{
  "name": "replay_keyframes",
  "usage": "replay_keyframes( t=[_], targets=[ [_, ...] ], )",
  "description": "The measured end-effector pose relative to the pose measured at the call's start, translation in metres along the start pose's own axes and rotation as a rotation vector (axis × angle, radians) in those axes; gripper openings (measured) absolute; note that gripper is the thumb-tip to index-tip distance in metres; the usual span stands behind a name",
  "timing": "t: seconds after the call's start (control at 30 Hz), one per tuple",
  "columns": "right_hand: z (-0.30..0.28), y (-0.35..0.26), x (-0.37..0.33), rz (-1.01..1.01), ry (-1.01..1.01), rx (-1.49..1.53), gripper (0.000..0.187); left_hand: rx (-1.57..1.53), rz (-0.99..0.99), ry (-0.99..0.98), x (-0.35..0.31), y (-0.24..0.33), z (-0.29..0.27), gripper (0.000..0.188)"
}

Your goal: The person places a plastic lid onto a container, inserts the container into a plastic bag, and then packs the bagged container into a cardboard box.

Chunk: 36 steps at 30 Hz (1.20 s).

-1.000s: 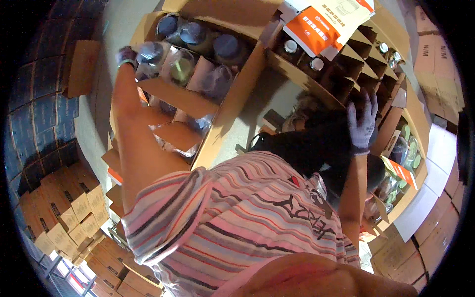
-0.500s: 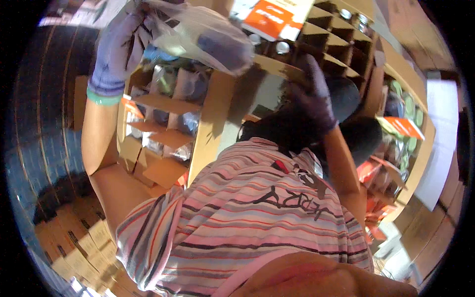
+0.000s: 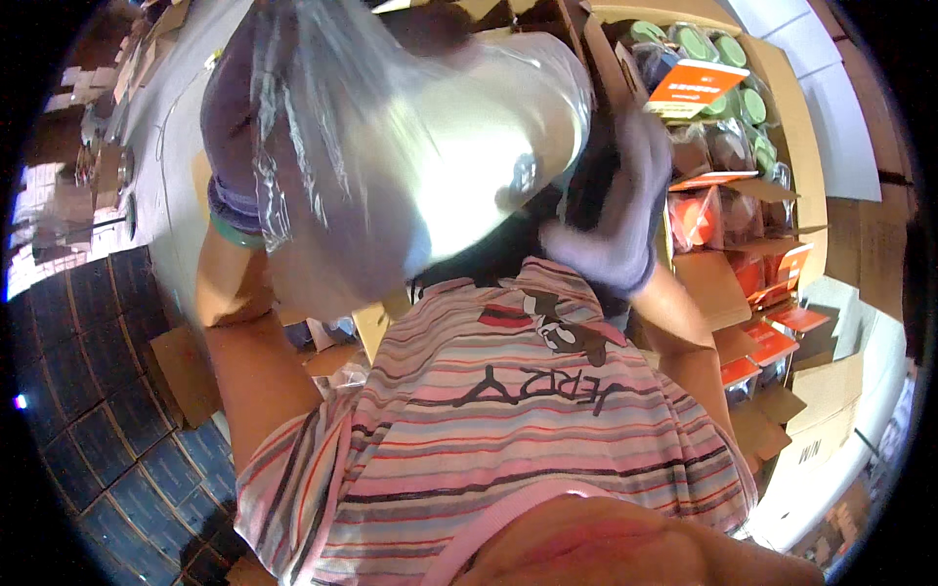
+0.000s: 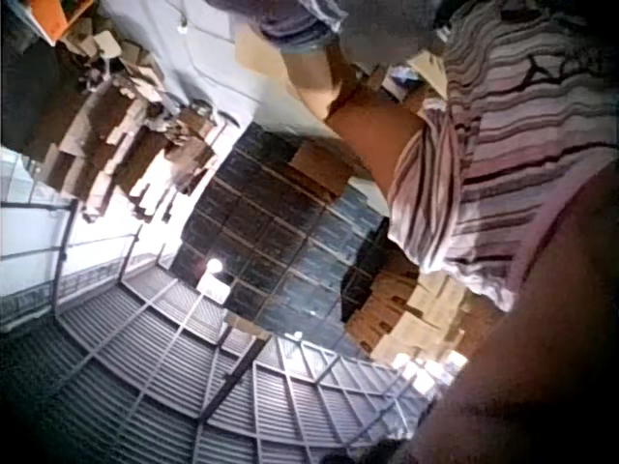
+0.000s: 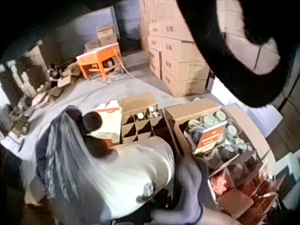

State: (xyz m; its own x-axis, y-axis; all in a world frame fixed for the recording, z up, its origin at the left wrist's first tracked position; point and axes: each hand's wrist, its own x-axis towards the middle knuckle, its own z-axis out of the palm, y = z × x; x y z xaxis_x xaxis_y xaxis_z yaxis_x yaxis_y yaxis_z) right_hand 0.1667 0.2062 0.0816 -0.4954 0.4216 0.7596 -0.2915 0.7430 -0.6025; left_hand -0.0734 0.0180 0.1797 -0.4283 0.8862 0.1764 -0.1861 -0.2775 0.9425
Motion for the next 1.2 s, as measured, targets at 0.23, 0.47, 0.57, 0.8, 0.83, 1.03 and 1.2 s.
replay_keyframes(
  t=[0.23,0.47,0.57,0.8,0.83,1.03,1.2],
  targets=[
    [0.003,0.043,0.023,0.262,-0.466,0.307,0.085,0.484,-0.022,-0.018,0.002,-0.011,0.033,0.059],
    [0.026,0.077,0.087,0.433,-1.051,0.899,0.057,0.643,0.022,-0.081,0.008,-0.033,0.038,0.070],
    [0.030,0.062,0.079,0.514,-0.988,1.082,0.057,0.719,0.039,-0.081,0.005,-0.025,0.045,0.075],
    [-0.012,0.049,0.031,0.562,-0.250,0.587,0.056,0.592,0.036,0.021,0.000,-0.072,0.029,0.086],
    [-0.011,0.050,0.018,0.575,-0.104,0.607,0.063,0.562,0.051,0.012,-0.001,-0.086,0.029,0.088],
    [-0.017,0.113,-0.074,0.278,-0.422,0.119,0.073,0.545,0.150,-0.148,-0.010,-0.158,0.036,0.098],
    [-0.011,0.102,-0.079,0.618,-0.174,0.339,0.095,0.731,0.029,-0.260,-0.005,-0.201,0.027,0.092]
  ],
)
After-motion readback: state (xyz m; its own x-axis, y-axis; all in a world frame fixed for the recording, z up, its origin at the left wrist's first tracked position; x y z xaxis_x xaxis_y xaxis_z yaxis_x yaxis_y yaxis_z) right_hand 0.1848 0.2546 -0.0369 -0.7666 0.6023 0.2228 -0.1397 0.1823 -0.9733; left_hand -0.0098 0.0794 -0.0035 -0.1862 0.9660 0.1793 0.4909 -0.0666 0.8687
